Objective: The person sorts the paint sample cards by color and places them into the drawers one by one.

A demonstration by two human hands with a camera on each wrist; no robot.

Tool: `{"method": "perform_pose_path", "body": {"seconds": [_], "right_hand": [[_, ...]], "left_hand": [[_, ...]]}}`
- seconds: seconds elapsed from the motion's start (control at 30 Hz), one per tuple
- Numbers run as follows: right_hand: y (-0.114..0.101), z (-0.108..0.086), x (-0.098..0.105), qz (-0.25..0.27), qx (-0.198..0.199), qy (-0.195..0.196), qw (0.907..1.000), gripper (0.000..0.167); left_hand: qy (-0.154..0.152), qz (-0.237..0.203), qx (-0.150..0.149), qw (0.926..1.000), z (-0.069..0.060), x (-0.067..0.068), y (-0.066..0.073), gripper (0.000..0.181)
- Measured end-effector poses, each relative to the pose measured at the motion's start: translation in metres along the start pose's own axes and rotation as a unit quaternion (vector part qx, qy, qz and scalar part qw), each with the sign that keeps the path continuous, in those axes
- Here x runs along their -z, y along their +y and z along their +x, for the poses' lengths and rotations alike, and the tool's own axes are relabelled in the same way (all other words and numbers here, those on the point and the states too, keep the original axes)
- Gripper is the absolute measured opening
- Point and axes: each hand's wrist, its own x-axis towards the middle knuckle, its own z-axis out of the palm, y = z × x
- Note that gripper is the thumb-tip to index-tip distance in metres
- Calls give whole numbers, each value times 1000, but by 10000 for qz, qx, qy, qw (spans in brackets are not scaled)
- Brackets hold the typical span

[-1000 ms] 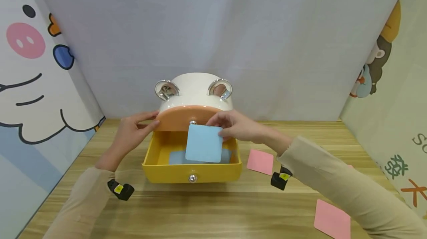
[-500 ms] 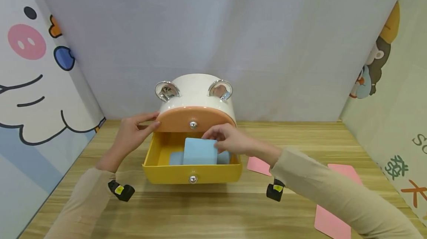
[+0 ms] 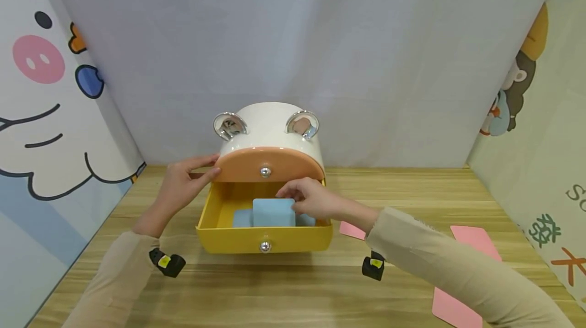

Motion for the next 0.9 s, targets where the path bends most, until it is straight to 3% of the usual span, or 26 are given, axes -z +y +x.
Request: {"method": "perform_pose_path", "body": {"seconds": [0.17,0.4,0.6,0.7,0.9], "right_hand": [[0,-5,5,-431,294,189,9985,30],[-4,-15,17,46,501,571,9971,27],[-9,-30,22,536,400,914,9936,30],[-14,-41,18,934,187,1243,9877,32],[-27,-63,-3,1396,-39,2157,9664,32]], "left_hand": [[12,-8,-8,10000,0,-1,-1,34],[16,-45,-26,10000,0,-1,0,34],[16,-52,-16,10000,0,-1,0,34],[37,-99,-9,9999,0,-1,1,33],[35,-47,-4,10000,0,-1,0,33]]}}
